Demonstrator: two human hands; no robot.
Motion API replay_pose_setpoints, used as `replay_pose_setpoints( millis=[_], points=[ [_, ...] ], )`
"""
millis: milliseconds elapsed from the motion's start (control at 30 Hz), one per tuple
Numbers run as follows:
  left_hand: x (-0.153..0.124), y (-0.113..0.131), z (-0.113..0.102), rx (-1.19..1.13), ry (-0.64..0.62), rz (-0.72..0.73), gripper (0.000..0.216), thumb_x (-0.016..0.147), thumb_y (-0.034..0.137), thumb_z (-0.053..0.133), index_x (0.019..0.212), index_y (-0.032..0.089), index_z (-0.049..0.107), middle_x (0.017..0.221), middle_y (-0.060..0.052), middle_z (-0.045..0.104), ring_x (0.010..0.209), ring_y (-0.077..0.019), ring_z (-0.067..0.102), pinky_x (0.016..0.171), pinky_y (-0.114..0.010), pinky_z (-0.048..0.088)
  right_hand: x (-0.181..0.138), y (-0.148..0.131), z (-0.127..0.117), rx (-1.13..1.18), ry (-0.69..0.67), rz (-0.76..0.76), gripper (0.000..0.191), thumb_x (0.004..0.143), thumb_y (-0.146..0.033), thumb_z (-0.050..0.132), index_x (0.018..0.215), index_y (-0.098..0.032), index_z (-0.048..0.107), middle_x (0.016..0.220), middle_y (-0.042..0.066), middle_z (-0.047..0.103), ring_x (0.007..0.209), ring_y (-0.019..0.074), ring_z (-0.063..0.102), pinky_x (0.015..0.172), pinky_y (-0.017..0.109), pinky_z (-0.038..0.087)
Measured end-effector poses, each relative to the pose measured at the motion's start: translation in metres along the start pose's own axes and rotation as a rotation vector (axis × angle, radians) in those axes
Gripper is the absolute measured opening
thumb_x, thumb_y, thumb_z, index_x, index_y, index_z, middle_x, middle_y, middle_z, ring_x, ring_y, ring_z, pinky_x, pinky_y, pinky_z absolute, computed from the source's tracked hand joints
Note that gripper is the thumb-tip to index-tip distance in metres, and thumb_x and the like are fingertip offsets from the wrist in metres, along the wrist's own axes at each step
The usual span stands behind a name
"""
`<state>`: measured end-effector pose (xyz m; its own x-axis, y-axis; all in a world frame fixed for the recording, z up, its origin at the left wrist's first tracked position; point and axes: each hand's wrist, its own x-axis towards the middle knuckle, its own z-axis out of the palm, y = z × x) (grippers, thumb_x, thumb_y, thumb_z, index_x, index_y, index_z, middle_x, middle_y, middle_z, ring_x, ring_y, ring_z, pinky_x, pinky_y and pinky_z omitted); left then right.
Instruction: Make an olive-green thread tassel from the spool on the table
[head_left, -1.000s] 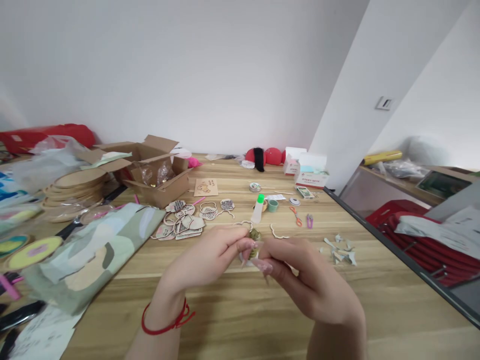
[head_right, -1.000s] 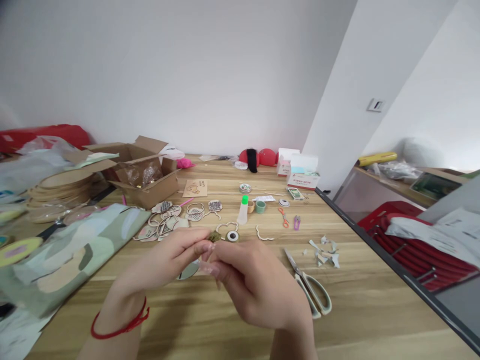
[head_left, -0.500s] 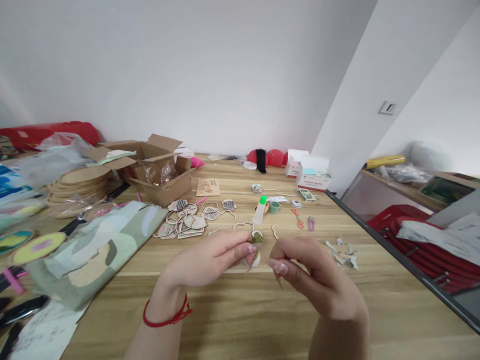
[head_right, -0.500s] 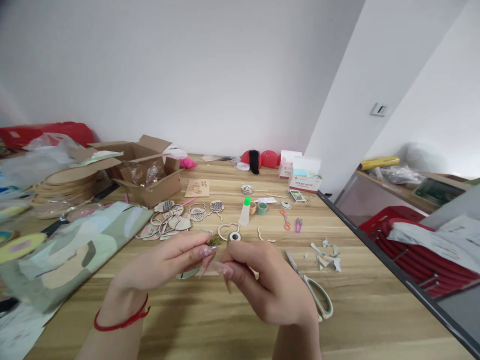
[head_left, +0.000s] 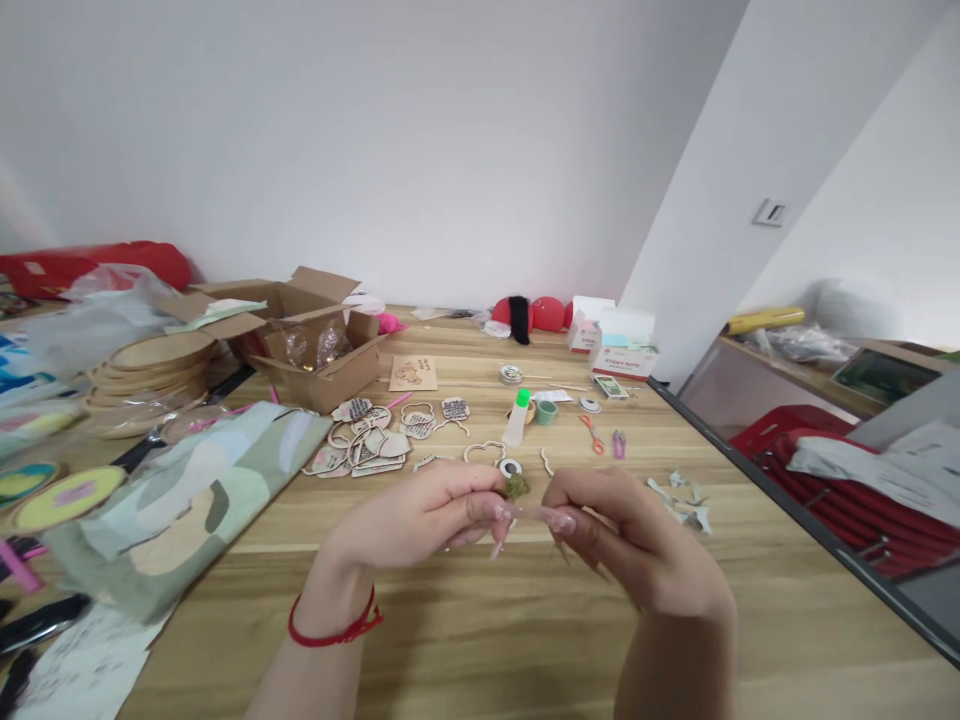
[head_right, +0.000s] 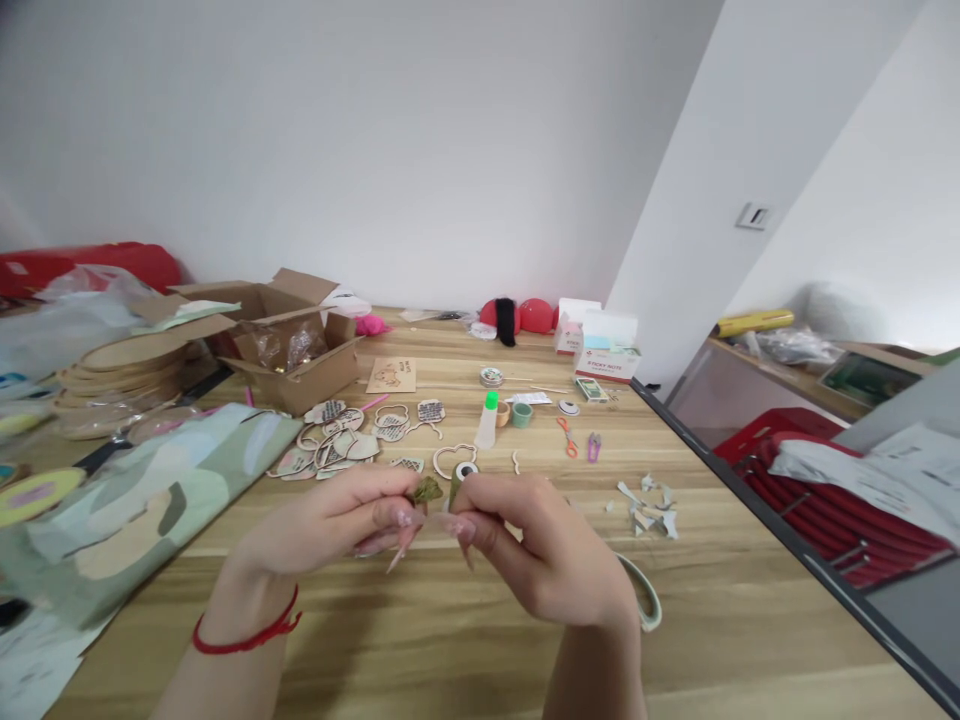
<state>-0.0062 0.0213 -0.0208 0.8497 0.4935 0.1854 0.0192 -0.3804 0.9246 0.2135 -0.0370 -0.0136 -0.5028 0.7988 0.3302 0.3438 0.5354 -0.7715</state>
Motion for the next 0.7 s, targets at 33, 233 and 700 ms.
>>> replay_pose_setpoints(
  millis=[33,233,700],
  points=[
    [0.000,0.000,0.000,-0.003,-0.002,-0.010,0.038,0.098,0.042,0.039,0.071,0.017,0.052,0.056,0.004,0.040,0.051,-0.0100,0.037,0.051,-0.023,0.033,-0.001,0.001,-0.001,0.016,0.006,-0.005,0.032,0.099,-0.032,0.045,0.071,-0.019,0.050,0.057,-0.005,0.044,0.050,0.0081,0.038,0.051,0.023,0.031],
    [0.001,0.000,0.000,0.012,0.016,-0.025,0.035,0.097,0.039,0.041,0.072,0.017,0.054,0.056,0.004,0.040,0.052,-0.0099,0.037,0.051,-0.022,0.033,-0.003,0.004,-0.002,0.081,0.015,-0.037,0.031,0.099,-0.030,0.047,0.071,-0.019,0.050,0.058,-0.005,0.045,0.051,0.0076,0.039,0.051,0.021,0.031],
    [0.010,-0.013,0.010,-0.360,0.118,0.064,0.044,0.093,0.052,0.048,0.066,0.017,0.047,0.053,0.005,0.039,0.046,-0.0076,0.031,0.044,-0.024,0.022,0.012,0.007,0.004,-0.051,-0.109,-0.085,0.026,0.096,-0.018,0.048,0.070,-0.018,0.050,0.061,-0.004,0.049,0.057,0.0084,0.044,0.057,0.020,0.035]
  ],
)
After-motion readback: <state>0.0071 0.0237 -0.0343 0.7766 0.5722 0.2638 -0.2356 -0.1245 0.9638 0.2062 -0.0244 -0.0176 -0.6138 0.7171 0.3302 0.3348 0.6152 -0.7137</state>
